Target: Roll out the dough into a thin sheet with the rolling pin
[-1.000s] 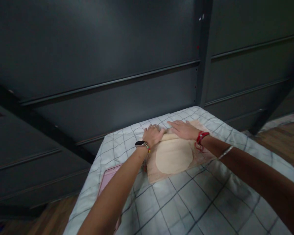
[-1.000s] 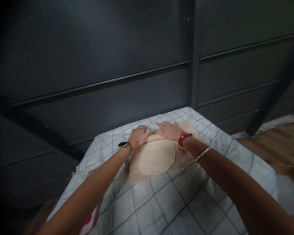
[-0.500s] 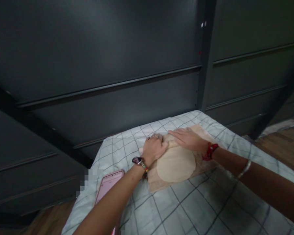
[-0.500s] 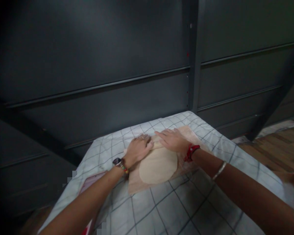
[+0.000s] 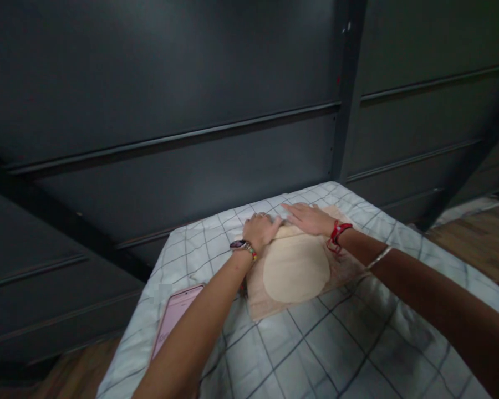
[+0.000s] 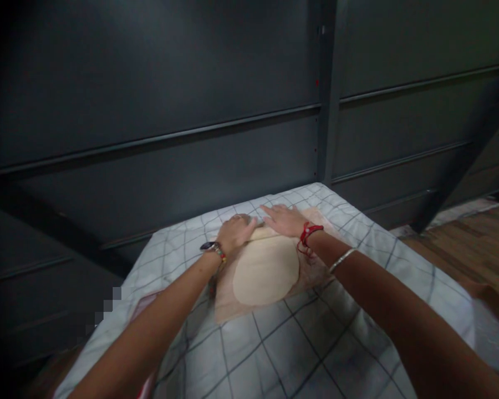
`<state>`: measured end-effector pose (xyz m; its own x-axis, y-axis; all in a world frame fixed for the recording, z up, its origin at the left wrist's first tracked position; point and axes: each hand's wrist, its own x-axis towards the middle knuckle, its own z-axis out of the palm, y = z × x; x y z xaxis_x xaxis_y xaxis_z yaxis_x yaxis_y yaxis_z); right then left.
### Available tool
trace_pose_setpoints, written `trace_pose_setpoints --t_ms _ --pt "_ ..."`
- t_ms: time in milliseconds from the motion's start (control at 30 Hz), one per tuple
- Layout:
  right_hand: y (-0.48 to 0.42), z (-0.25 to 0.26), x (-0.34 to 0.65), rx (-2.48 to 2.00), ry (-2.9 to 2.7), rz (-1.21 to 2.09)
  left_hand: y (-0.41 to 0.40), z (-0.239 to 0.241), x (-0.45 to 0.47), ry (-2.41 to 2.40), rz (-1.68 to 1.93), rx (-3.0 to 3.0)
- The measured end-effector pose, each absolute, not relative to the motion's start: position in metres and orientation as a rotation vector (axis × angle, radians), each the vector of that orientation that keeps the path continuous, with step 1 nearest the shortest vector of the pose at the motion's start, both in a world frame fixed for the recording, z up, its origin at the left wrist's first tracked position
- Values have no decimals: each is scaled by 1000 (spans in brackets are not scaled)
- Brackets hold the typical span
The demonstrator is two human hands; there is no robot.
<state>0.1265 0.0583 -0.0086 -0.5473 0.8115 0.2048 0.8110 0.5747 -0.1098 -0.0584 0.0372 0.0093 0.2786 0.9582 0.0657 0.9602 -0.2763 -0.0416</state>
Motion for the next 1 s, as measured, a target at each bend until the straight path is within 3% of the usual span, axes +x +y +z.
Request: trace_pose_setpoints --t_ms 133,300,1000 --pt "60 -11 127 -1207 -2653 -71 35 7 -59 -1769 -96 -2469" --pt "70 -11 124 -1437 -2578 36 46 7 -59 -1901 -47 -2434" --pt "74 -14 124 -1320 -2613 -55 48 3 -62 -1835 -70 -2416"
